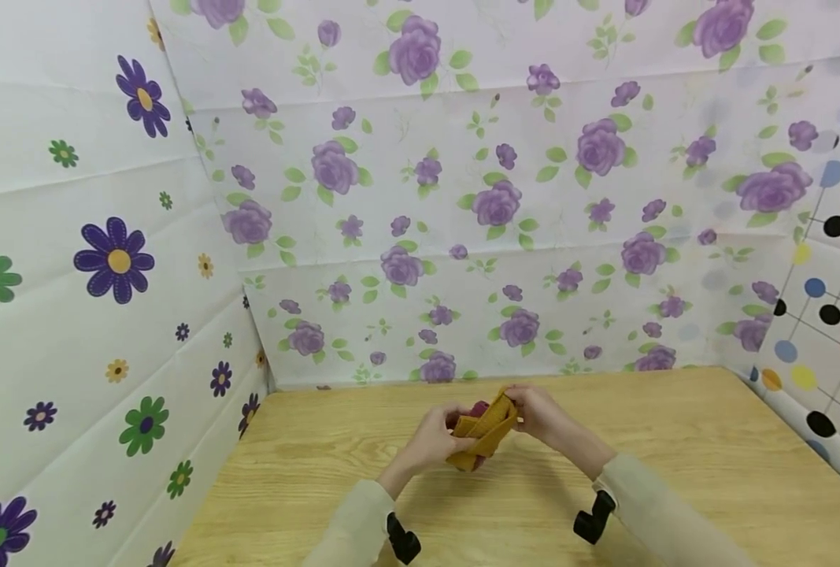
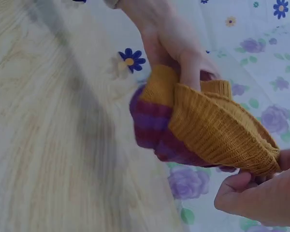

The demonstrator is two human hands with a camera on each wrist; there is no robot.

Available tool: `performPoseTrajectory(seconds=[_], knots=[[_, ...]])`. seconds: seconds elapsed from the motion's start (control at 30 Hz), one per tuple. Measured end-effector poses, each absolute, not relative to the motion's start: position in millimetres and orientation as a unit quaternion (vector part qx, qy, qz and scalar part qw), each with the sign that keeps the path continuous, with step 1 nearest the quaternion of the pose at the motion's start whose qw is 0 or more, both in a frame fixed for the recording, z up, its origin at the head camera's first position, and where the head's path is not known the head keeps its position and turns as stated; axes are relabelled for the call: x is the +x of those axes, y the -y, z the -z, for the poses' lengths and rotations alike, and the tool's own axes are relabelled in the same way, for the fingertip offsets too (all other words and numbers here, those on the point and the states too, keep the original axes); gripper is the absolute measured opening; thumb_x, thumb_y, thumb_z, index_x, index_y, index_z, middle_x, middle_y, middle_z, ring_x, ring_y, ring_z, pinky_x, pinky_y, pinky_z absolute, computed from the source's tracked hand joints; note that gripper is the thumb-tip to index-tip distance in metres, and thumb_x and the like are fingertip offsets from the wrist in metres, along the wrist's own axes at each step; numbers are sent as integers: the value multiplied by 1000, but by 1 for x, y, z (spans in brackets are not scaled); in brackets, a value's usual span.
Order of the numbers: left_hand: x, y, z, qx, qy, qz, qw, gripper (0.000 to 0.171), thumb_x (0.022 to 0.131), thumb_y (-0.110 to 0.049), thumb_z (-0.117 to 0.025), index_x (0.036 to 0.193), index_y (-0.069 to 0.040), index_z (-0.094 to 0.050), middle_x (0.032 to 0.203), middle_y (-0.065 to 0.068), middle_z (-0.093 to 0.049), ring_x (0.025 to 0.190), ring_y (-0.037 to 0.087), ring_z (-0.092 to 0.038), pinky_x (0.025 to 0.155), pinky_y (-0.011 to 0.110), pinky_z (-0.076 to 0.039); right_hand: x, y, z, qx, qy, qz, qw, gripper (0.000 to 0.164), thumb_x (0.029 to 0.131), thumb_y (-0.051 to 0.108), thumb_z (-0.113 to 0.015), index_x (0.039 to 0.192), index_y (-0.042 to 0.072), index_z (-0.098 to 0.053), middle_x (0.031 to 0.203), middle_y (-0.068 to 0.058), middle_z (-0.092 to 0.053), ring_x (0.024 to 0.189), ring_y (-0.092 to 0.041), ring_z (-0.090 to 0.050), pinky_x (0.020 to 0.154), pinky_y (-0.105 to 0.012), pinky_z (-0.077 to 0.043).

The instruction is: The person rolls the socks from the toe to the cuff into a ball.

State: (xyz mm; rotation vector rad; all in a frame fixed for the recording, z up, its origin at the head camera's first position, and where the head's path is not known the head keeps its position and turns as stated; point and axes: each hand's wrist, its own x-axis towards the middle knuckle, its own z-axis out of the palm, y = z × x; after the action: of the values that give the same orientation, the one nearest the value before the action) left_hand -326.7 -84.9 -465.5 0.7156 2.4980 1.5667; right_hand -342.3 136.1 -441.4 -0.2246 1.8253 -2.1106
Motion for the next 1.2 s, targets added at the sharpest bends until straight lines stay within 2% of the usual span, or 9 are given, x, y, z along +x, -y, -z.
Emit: performPoseTrajectory(seconds=[0.13, 0.3, 0.5, 0.63, 0.77, 0.93, 1.0, 1.07, 1.2], knots=[[-325, 86, 460, 287, -817, -493, 89, 32, 83, -1, -73, 114, -7, -65, 107, 12, -67, 91, 13, -62, 76, 26, -54, -346, -140, 439, -143, -659, 716, 182, 24, 100, 11, -43, 86, 14, -62, 78, 5, -59, 70, -8, -56, 71, -24, -46], [-320, 88, 450, 366, -822, -423, 111, 28, 85, -1, -70, 110, -13, -64, 109, 4, -66, 97, 7, -60, 85, 20, -49, -344, -138, 436, -198, -679, 678, 202, 16, 97, 9, -49, 90, 6, -64, 81, 1, -61, 72, -12, -58, 71, -27, -49], [-313, 95, 438, 414, -822, -379, 92, 33, 82, 9, -68, 110, -10, -62, 109, 5, -65, 103, 9, -60, 87, 20, -49, -339, -133, 433, -209, -708, 635, 227, 23, 93, 12, -59, 103, -7, -67, 87, -2, -68, 72, -12, -61, 65, -24, -52], [-311, 95, 435, 436, -821, -365, 58, 35, 82, 10, -69, 106, -11, -54, 106, 6, -64, 97, 8, -59, 84, 19, -49, -339, -135, 428, -197, -718, 623, 240, 23, 90, 12, -63, 105, -4, -69, 84, -1, -70, 65, -8, -61, 58, -21, -51], [-308, 92, 433, 449, -814, -367, 37, 51, 82, 9, -69, 120, -14, -46, 116, 10, -66, 102, 11, -61, 85, 20, -49, -341, -137, 422, -188, -712, 619, 273, 14, 90, 11, -63, 99, 3, -69, 78, 1, -68, 58, -4, -57, 53, -17, -47], [-303, 91, 433, 431, -809, -396, 49, 59, 82, 10, -68, 129, -19, -51, 125, 12, -64, 114, 17, -62, 88, 21, -50, -346, -143, 420, -204, -685, 612, 338, 10, 92, 14, -61, 94, 11, -70, 75, 5, -67, 44, 1, -39, 44, -14, -36], [-303, 91, 435, 412, -808, -417, 57, 54, 82, 9, -69, 127, -17, -55, 123, 12, -64, 113, 20, -63, 88, 22, -51, -348, -146, 421, -221, -665, 617, 359, 11, 94, 14, -58, 97, 13, -68, 78, 6, -66, 47, 0, -43, 48, -14, -40], [-304, 92, 436, 387, -807, -440, 68, 50, 83, 7, -69, 126, -15, -57, 122, 12, -64, 111, 21, -64, 86, 24, -52, -350, -149, 423, -252, -651, 620, 357, 10, 97, 13, -55, 100, 14, -65, 85, 7, -65, 61, -2, -52, 60, -17, -46], [-307, 95, 438, 338, -784, -511, 105, 47, 87, -3, -67, 133, -6, -54, 122, 17, -62, 100, 17, -64, 80, 25, -54, -350, -154, 424, -340, -669, 608, 259, 12, 100, 14, -51, 107, 11, -61, 100, 1, -61, 85, -10, -56, 78, -30, -47]])
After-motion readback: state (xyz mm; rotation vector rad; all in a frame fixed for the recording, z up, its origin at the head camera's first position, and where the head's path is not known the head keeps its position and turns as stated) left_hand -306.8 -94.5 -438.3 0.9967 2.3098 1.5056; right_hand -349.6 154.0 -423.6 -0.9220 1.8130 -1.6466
